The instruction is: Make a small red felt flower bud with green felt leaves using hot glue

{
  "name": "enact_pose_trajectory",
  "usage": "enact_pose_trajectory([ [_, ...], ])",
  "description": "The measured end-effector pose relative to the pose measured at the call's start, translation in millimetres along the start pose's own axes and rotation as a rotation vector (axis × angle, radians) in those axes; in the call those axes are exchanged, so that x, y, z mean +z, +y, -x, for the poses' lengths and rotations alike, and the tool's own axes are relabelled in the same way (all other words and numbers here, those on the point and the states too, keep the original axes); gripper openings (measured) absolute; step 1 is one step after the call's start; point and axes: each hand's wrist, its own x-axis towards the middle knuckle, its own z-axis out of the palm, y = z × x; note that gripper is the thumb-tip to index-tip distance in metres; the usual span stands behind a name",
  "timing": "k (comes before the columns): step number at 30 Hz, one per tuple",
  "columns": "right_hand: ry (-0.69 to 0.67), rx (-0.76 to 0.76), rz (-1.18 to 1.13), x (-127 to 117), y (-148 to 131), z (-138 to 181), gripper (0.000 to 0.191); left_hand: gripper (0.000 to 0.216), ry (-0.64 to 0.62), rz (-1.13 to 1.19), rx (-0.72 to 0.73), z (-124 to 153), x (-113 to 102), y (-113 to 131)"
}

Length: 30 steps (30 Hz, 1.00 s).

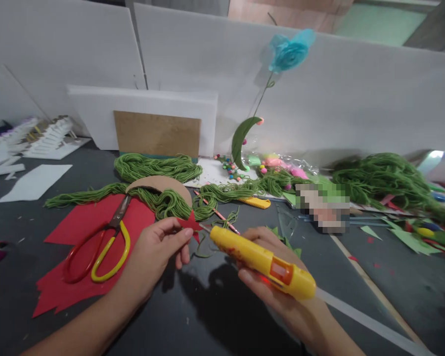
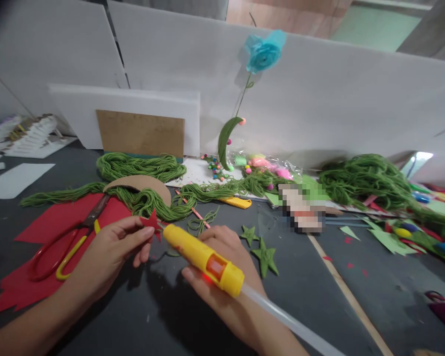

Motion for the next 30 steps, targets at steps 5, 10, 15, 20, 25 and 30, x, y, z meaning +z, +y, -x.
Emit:
enact_pose_trajectory([
  [5,-0.081,-0.1,0.207,6,-3,-3,0.014,0.018,0.0,-0.058,-0.005,0,-1,2],
  [10,-0.04,-0.131,0.201,12,1,0,0.017,0.017,0.008,-0.064,0.022,1,-1,6],
  [15,-0.001,-0.19,0.307,11,-4,1,0.022,0.012,0.004,-0.019,0.063,2,2,8],
  [20,-0.028,-0.206,0.398,12,-7,1,0.023,0.007,0.048,-0.076,0.067,6,2,11],
  [25,0.009,-0.22,0.392,14,-4,2,0.025,0.007,0.032,-0.137,0.09,7,2,11],
  [30,-0.08,-0.164,0.411,12,-8,1,0.02,0.008,0.018,-0.132,0.088,6,2,8],
])
